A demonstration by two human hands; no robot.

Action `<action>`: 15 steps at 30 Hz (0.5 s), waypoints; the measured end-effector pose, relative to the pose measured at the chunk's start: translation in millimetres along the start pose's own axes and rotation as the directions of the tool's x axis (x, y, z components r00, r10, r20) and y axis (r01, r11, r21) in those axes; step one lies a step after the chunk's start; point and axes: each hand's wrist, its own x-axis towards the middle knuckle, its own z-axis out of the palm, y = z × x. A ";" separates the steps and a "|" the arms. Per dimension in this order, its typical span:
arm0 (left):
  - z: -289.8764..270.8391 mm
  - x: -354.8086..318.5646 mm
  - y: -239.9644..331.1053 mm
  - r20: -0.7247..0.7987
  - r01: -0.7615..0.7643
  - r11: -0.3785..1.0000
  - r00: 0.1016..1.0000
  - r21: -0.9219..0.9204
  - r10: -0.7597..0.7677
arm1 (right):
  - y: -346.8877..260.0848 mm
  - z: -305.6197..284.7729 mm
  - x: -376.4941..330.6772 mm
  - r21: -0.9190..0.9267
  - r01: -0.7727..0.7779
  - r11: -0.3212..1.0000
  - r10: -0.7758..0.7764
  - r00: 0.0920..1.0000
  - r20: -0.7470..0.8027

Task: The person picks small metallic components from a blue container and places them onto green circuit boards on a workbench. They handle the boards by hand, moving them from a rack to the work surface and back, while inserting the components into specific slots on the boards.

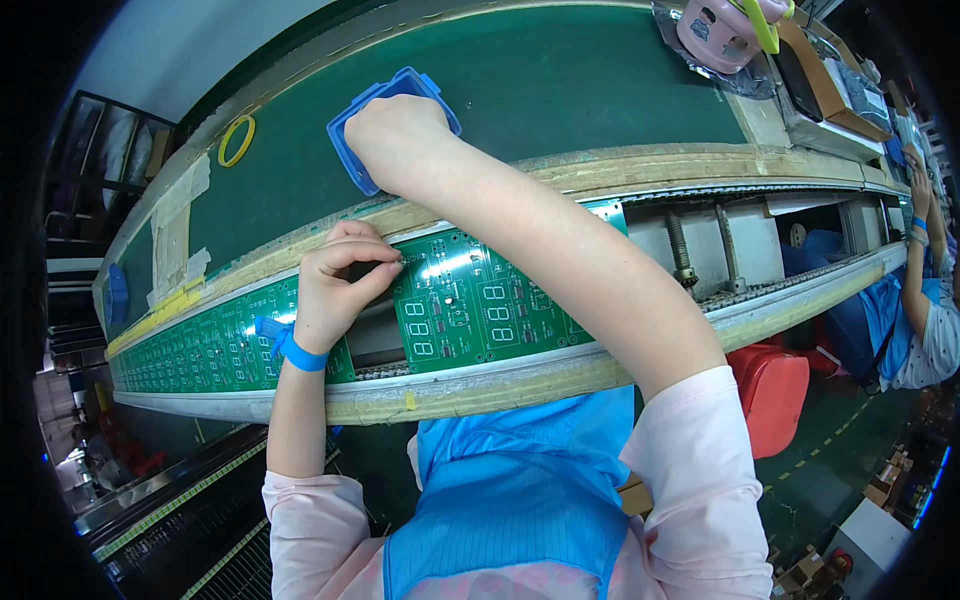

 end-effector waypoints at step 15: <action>3.0 0.0 -5.1 -0.007 -0.038 0.996 0.999 0.076 0.038 | -3.3 3.6 0.0 0.051 -0.032 0.998 0.034 0.998 -0.050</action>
